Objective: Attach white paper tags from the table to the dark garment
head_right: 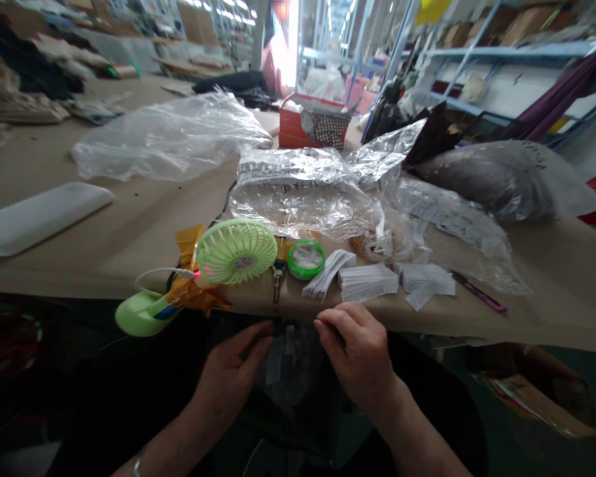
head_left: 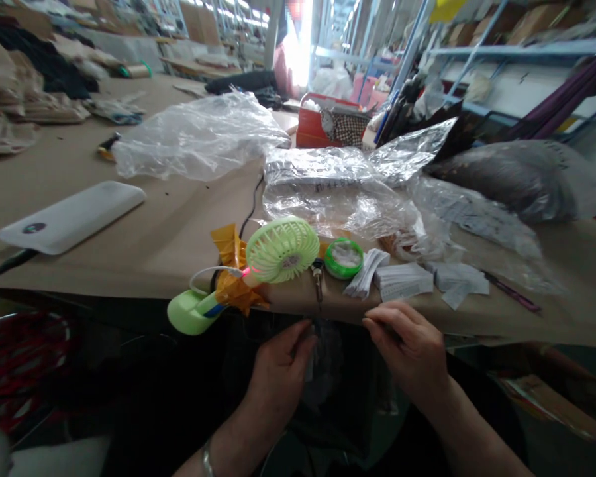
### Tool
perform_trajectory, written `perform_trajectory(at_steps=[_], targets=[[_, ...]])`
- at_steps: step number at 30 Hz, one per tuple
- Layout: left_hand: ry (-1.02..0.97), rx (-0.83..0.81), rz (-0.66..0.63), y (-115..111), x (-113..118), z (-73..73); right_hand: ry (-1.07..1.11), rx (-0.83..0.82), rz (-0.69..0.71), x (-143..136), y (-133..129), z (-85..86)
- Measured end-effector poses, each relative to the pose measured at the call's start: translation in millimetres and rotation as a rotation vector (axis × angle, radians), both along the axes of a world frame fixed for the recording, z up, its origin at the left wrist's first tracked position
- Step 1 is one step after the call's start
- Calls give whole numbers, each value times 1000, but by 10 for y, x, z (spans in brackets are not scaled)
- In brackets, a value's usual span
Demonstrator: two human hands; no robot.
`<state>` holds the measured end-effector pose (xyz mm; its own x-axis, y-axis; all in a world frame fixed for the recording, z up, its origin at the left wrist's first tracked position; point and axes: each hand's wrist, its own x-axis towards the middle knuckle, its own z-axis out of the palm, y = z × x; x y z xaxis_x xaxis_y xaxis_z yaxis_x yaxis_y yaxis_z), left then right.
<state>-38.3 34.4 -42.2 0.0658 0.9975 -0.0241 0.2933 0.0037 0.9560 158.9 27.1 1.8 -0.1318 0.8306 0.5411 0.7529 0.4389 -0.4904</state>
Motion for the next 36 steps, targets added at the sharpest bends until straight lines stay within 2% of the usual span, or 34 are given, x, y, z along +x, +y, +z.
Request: perform_trajectory(at_steps=[3,7,13,22,26,31,36], targets=[[31,-71,1,-21,9,-98,-212,106,-146,132,114,29],[51,-137,-44,-95,28,-141,-338,99,-247,131,240,-5],[86,-166,-60,-136,52,-150,-377,94,-275,40,264,-32],[5,-189,-114,-150,124,-124,-341,87,-247,67,239,-38],[-48,-202,-120,-151,171,-47,-279,123,-218,110,201,-48],[-134,-217,-178,-122,281,128,-224,138,-199,130,80,-23],[-462,-442,-182,-57,457,342,-212,141,-136,18,-133,2]])
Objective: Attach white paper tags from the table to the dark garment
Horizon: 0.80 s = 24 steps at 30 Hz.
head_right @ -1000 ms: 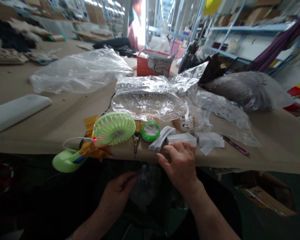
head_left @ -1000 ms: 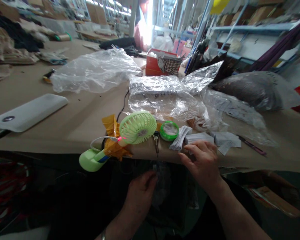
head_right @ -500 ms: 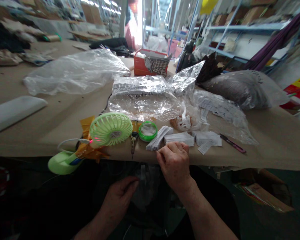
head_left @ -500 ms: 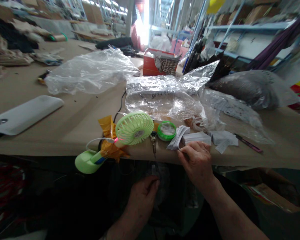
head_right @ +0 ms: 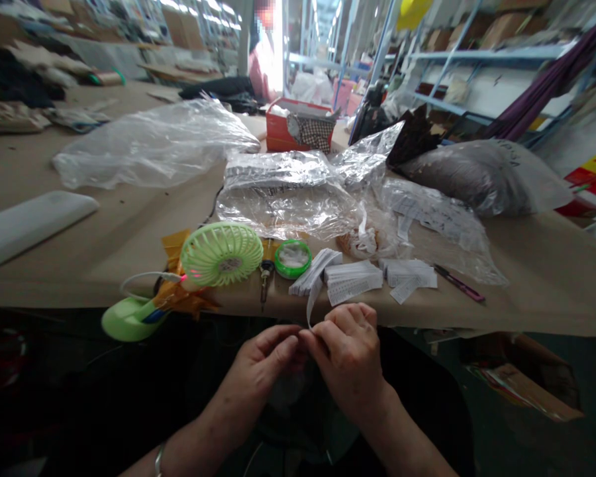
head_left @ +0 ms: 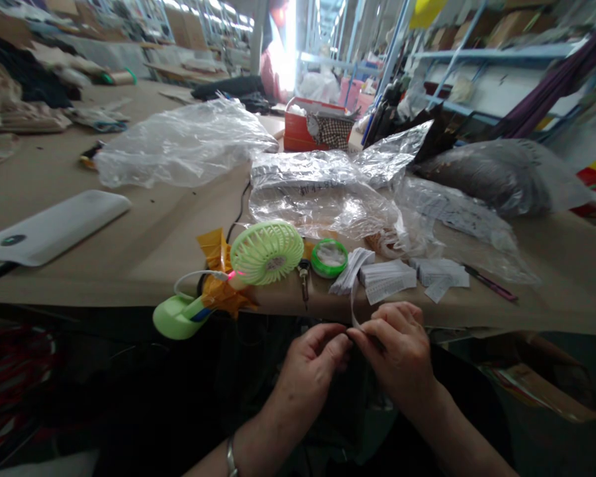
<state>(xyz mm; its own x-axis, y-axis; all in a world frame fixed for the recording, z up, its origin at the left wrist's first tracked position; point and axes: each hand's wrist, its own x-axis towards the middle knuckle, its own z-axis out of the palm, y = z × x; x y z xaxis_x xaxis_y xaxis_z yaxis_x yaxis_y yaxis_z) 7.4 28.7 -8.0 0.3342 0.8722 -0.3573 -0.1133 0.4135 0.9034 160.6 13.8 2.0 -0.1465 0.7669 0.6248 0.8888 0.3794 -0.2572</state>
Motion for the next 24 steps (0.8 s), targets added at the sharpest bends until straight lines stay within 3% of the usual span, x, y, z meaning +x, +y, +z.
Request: perform_trajectory(at_steps=[4,7,10,12,17,24], targets=[[-201,-153,2,57,87,59,-12,-54,124,-158,-208,-65],[-215,-196,-6,73,98,29,-16,-77,187,-215,-296,-119],[-208,-221,3,67,83,5,2,-82,224,-103,-263,-123],[-181,-258,14,57,70,3,-1,-72,175,70,-176,-110],[-72,-368,39,29,74,-23,-158,-9,-104,497,90,-178],[-108,-392,38,-8,113,-50,-158,77,-97,580,131,-371]])
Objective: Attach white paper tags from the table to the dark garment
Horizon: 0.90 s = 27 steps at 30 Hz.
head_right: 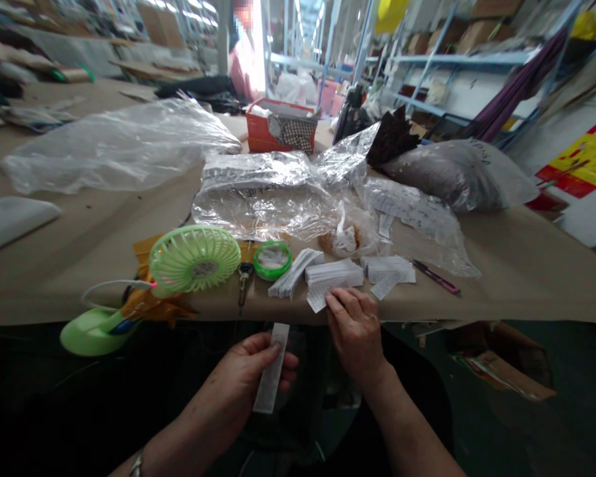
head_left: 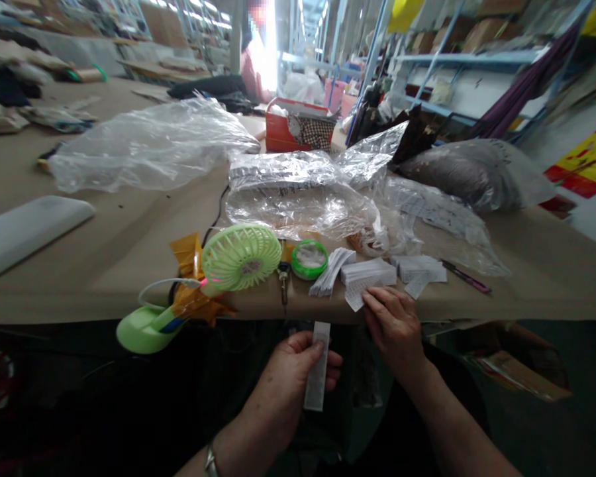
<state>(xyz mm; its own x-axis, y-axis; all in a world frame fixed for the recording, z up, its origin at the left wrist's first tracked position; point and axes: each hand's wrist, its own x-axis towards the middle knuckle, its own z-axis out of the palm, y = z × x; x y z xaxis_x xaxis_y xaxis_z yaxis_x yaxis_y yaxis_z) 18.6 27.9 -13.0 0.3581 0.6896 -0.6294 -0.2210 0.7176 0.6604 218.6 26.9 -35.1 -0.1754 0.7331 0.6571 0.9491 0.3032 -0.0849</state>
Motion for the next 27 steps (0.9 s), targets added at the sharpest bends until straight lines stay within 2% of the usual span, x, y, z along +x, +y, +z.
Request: perform_trajectory(at_steps=[7,12,15,18,20,27], targets=[[-2,-44,-12,8,15,29,112,52,45,69,44,29],[-47,-78,-6,16,26,74,272,73,61,61,3,109],[-105,-105,-7,25,36,118,327,82,197,-73,-109,179],[-235,-91,12,28,44,143,302,-12,411,-290,-234,215],[-316,-78,40,20,43,145,276,-54,503,-416,-291,201],[-388,-83,54,-24,32,118,237,-108,564,-515,-334,123]])
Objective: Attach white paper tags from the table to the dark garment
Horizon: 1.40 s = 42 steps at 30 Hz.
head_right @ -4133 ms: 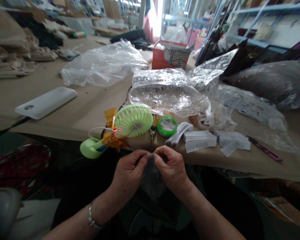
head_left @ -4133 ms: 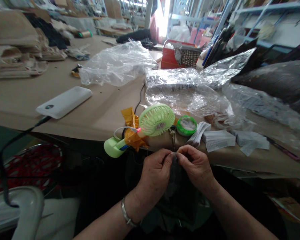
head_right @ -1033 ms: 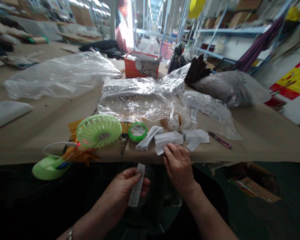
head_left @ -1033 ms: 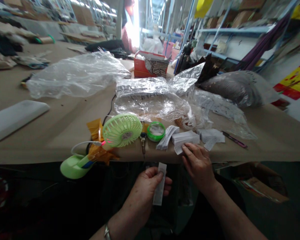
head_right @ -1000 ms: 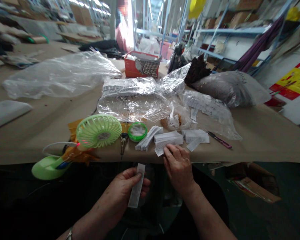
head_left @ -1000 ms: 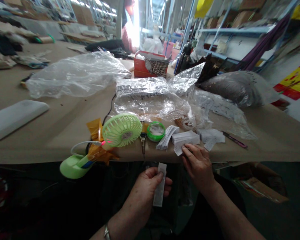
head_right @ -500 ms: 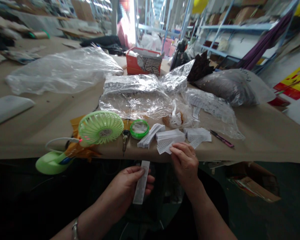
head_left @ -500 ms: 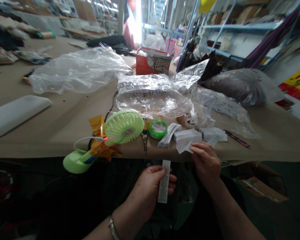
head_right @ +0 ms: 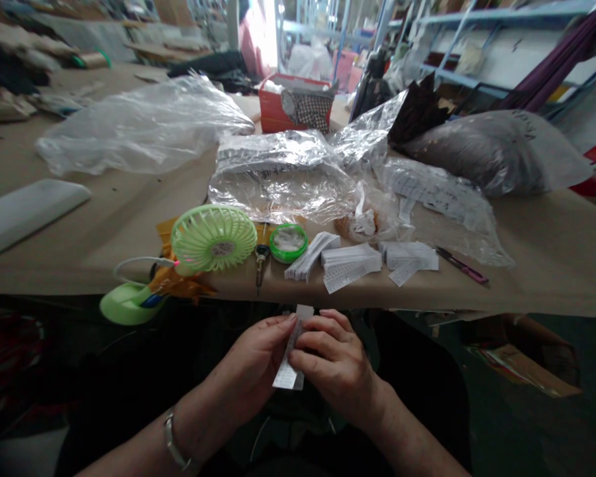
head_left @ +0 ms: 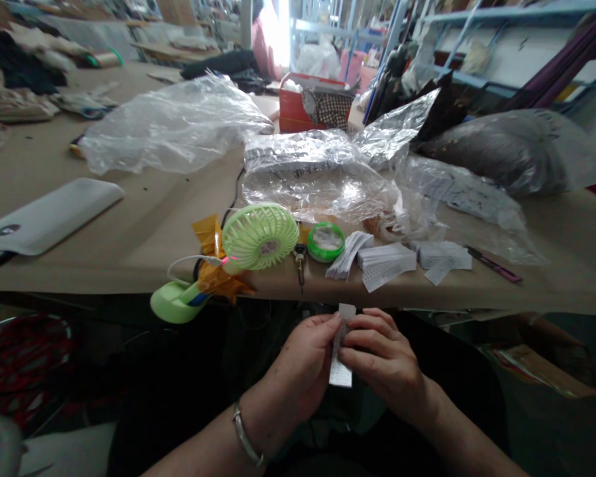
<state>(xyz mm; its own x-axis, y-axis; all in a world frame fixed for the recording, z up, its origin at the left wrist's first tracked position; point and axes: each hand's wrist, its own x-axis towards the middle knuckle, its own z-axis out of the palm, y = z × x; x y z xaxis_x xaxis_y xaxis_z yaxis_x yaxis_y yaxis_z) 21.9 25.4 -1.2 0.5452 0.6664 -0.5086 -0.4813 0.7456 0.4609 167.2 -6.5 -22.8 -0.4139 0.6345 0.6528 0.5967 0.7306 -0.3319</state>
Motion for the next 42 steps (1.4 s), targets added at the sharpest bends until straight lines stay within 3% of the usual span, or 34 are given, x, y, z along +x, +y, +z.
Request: perform_trajectory(at_steps=[5,8,10,14,16,20,26,29,32,37,42], targets=[[33,36,0,-12,11,-25,-17,-8,-7,-5,-30,47],[137,22,-6,-11,0,-23,-20,12,-84,173,-29,85],[241,-18,-71,-3,-10,-13,-34,39,-230,426,-7,106],[314,-39,-85,9,-6,3,-198,105,-690,1032,64,80],[324,-45,-83,2,7,1,-316,52,-791,1247,92,12],[365,-52,-87,-34,25,-14,-370,7,-782,1429,115,-131],[343,-26,-76,-63,14,-23,-128,58,-671,1513,115,-114],[316,-34,-81,-67,19,-13,16,57,-672,1424,72,-49],[297,-41,-80,-74,36,-8,118,78,-613,1109,-28,37],[196,-19,-5,-88,58,-35,27,-15,-149,285,-197,94],[148,-8,116,-94,19,-57,-79,-14,-51,-122,-211,-24]])
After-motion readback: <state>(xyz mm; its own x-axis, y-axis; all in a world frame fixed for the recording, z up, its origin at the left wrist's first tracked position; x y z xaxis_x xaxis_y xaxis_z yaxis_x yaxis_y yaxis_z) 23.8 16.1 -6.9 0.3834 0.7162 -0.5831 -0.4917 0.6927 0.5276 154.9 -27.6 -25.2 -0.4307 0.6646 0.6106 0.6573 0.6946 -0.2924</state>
